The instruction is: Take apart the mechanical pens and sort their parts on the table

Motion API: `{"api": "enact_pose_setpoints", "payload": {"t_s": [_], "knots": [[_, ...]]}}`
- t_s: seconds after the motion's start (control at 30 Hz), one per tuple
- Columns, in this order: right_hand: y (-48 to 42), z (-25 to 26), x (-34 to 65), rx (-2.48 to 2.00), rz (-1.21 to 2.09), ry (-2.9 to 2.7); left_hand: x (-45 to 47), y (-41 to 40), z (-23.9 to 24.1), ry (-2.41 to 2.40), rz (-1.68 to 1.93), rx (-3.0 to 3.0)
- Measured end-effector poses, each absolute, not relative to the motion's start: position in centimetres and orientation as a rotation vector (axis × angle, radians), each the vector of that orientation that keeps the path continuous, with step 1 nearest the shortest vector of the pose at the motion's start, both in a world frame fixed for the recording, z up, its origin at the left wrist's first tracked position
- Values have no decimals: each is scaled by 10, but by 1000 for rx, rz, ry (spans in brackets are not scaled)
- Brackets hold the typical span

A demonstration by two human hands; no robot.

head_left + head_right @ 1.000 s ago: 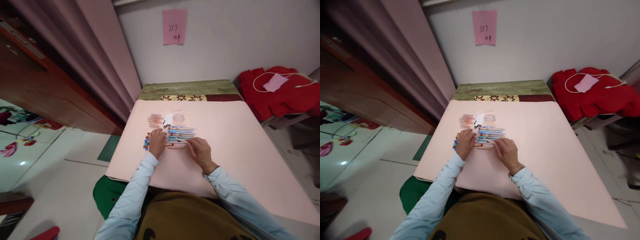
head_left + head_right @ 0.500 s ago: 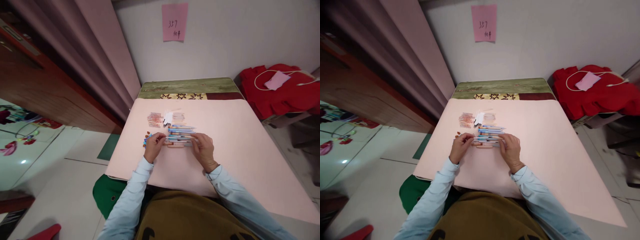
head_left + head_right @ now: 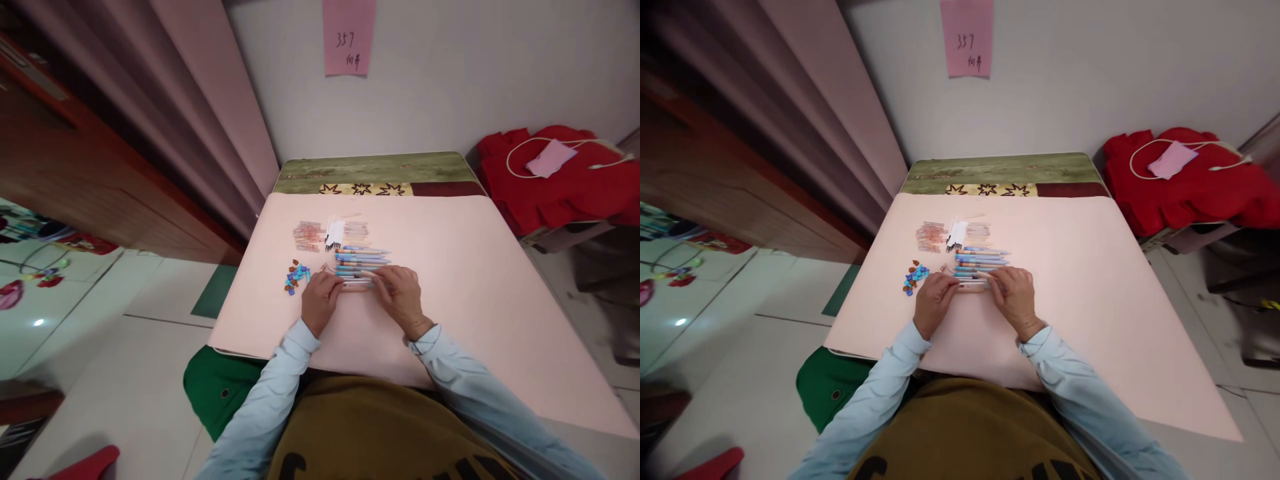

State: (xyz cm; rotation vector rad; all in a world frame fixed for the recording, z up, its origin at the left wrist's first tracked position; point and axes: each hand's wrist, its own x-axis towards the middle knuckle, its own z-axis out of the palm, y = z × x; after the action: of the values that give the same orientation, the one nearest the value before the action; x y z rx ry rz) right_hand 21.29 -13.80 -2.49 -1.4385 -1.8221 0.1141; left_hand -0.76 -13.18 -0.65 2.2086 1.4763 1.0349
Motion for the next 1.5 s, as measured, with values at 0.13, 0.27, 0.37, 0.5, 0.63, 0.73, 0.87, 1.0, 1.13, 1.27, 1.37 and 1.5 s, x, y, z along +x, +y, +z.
{"api": "enact_pose_setpoints", "payload": {"t_s": [0.13,0.27,0.37,0.5,0.63,0.73,0.87,1.0,1.13,1.27,1.37,1.5], "knots": [[-147,-21,216,-1378,108,-1839,-18,-141,-3,1480,1113,2183],[-164,-19,223,-1282,112,-1986,-27,-159,-11,1433,1047,2250],[-171,-22,224,-1296,100,-2067,-26,-164,-18,1489,995,2283],[-169,-25,221,-1378,42,-2069,-17,-160,-19,1550,1005,2309],[-161,-22,222,-1383,10,-2013,-12,-158,-17,1579,1068,2253],[-146,-19,224,-1422,1,-2022,-14,-160,-17,1591,1162,2126],[-122,-16,220,-1477,9,-2162,-21,-159,-18,1661,1296,1920],[-110,-15,216,-1517,-64,-2276,-26,-156,-23,1696,1404,1691],[-109,-8,218,-1495,-81,-2338,-28,-156,-25,1666,1440,1596],[-119,10,219,-1501,-9,-2265,-22,-157,-15,1634,1442,1547],[-135,25,213,-1557,273,-2116,-9,-155,1,1444,1399,1273],[-154,37,198,-1437,1057,-1831,8,-149,24,1082,1267,769]]}}
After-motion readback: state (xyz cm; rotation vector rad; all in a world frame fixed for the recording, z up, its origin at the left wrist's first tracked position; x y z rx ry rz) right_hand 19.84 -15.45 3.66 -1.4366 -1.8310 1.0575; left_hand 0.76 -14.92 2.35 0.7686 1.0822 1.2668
